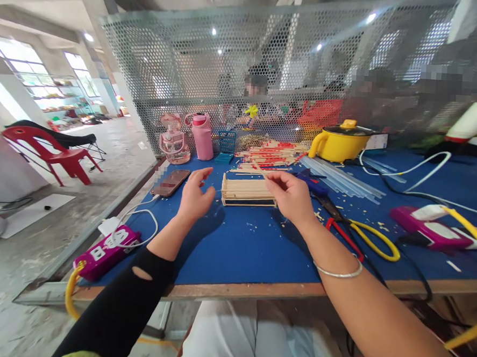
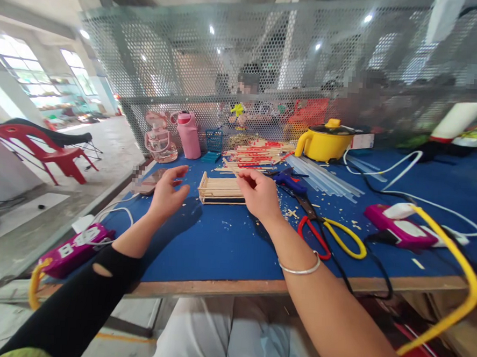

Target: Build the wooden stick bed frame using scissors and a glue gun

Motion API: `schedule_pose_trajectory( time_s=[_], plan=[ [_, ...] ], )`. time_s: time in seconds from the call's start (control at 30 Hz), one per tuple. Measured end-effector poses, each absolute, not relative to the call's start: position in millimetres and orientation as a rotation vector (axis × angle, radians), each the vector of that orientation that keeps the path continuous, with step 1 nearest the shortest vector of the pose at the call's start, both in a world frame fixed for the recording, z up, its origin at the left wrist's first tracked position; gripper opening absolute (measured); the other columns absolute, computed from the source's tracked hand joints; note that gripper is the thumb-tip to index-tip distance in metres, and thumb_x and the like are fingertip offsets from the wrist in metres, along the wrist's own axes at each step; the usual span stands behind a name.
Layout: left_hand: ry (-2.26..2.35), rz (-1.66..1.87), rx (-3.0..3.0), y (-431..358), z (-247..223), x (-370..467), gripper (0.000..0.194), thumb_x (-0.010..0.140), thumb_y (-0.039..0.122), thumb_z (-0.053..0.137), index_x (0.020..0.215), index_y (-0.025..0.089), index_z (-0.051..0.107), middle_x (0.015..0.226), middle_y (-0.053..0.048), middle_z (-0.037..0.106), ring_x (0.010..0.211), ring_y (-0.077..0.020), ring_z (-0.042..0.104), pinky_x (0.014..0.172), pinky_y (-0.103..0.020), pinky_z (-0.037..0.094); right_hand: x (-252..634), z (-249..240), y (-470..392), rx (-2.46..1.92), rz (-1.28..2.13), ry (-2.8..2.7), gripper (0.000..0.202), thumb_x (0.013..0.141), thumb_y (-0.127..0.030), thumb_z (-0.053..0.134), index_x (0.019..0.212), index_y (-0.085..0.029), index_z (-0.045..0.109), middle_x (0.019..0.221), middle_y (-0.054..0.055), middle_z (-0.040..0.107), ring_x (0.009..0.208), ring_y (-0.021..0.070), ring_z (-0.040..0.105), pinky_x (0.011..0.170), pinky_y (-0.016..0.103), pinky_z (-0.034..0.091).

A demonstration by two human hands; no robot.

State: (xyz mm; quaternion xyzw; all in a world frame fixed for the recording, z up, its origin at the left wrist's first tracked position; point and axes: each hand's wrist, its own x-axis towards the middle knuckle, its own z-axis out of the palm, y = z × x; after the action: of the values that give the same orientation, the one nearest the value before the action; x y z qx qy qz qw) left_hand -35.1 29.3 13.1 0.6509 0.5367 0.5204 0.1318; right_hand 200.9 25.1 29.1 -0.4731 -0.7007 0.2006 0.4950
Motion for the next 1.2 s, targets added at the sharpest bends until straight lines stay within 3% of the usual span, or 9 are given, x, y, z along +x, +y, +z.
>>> schedule_pose_trajectory(
  time_s=[0.07, 0.2, 0.33, 0.53, 0.67, 0.77, 0.87, 1.0, 1.2],
  plan=[
    [1.601, 1.622, 1.653, 15.8, 20.0, -29.2, 0.036, 0.08, 0.03, 0.053, 0.11, 0.013, 0.064, 0.098, -0.008, 0.065, 0.088, -0.0179, 0.061, 0.08, -0.029, 0.049, 199.2, 28.0, 17.0, -1.124, 0.633, -1.65, 0.026, 0.081, -0.038, 0.052, 0.091, -0.016, 0.063, 0.079, 0.004, 0.066, 0.066, 0.0143, 0.056, 0.063, 0.027, 0.045],
    [1.453, 1.358, 1.574, -32.6, 12.6, 3.6, 0.042, 0.081, 0.048, 0.053, 0.089, 0.012, 0.073, 0.064, -0.005, 0.066, 0.054, -0.0133, 0.055, 0.052, -0.025, 0.046, 186.8, 14.7, -18.8, -1.079, 0.938, -1.675, 0.024, 0.077, -0.039, 0.056, 0.083, -0.016, 0.062, 0.063, 0.0, 0.063, 0.05, 0.0112, 0.052, 0.05, 0.024, 0.044],
    [1.172, 1.204, 1.209, -76.0, -8.9, 37.2, 0.041, 0.077, 0.049, 0.062, 0.101, 0.018, 0.072, 0.09, -0.005, 0.073, 0.076, -0.0158, 0.063, 0.064, -0.023, 0.05, 174.2, 2.4, -54.1, -1.094, 1.017, -1.693, 0.019, 0.077, -0.035, 0.058, 0.08, -0.016, 0.063, 0.071, 0.003, 0.068, 0.06, 0.013, 0.06, 0.057, 0.024, 0.048],
    [1.191, 1.396, 1.066, -83.5, -18.1, 43.4, 0.037, 0.074, 0.05, 0.065, 0.087, 0.015, 0.069, 0.084, -0.004, 0.072, 0.075, -0.0151, 0.064, 0.069, -0.024, 0.05, 178.2, 8.1, -80.1, -1.15, 0.938, -1.842, 0.013, 0.078, -0.032, 0.062, 0.082, -0.02, 0.067, 0.079, 0.002, 0.072, 0.068, 0.0149, 0.064, 0.065, 0.025, 0.048],
    [1.102, 1.456, 0.881, -85.8, -18.7, 38.5, 0.035, 0.078, 0.053, 0.059, 0.082, 0.019, 0.054, 0.064, 0.003, 0.065, 0.051, -0.0094, 0.057, 0.052, -0.02, 0.046, 241.8, 18.9, -75.9, -1.634, 0.228, -2.047, 0.023, 0.089, -0.037, 0.048, 0.103, -0.027, 0.064, 0.095, -0.001, 0.071, 0.084, 0.0134, 0.065, 0.077, 0.022, 0.046],
    [1.075, 1.448, 0.97, -90.9, -19.2, 38.3, 0.035, 0.079, 0.054, 0.057, 0.085, 0.019, 0.052, 0.056, 0.005, 0.059, 0.043, -0.007, 0.05, 0.044, -0.017, 0.039, 310.1, 23.5, -63.9, -1.944, 0.011, -1.934, 0.021, 0.088, -0.023, 0.044, 0.096, -0.017, 0.063, 0.1, 0.013, 0.069, 0.094, 0.0236, 0.063, 0.081, 0.032, 0.044],
    [1.087, 1.424, 1.036, -93.8, -19.3, 40.2, 0.038, 0.078, 0.055, 0.057, 0.085, 0.018, 0.053, 0.057, 0.004, 0.058, 0.044, -0.0069, 0.049, 0.043, -0.017, 0.037, 349.5, 23.9, -62.7, -2.1, -0.083, -1.919, 0.017, 0.081, -0.027, 0.054, 0.09, -0.015, 0.061, 0.095, 0.017, 0.067, 0.093, 0.0289, 0.062, 0.076, 0.035, 0.043],
    [1.091, 1.41, 1.042, -93.7, -20.6, 41.1, 0.037, 0.079, 0.054, 0.057, 0.087, 0.018, 0.054, 0.058, 0.004, 0.058, 0.045, -0.0068, 0.05, 0.044, -0.017, 0.037, 345.5, 16.8, -85.9, -2.254, -0.085, -2.027, 0.024, 0.08, -0.045, 0.055, 0.08, -0.022, 0.054, 0.081, 0.01, 0.067, 0.079, 0.0283, 0.064, 0.062, 0.033, 0.04],
    [1.097, 1.393, 1.056, -94.1, -21.7, 40.8, 0.036, 0.08, 0.053, 0.056, 0.087, 0.018, 0.053, 0.059, 0.005, 0.058, 0.046, -0.0064, 0.049, 0.044, -0.016, 0.038, 369.5, 23.0, -96.4, -2.124, 0.176, -2.131, 0.018, 0.081, -0.026, 0.049, 0.099, -0.025, 0.052, 0.067, 0.001, 0.066, 0.062, 0.0197, 0.061, 0.055, 0.029, 0.038]
  ],
)
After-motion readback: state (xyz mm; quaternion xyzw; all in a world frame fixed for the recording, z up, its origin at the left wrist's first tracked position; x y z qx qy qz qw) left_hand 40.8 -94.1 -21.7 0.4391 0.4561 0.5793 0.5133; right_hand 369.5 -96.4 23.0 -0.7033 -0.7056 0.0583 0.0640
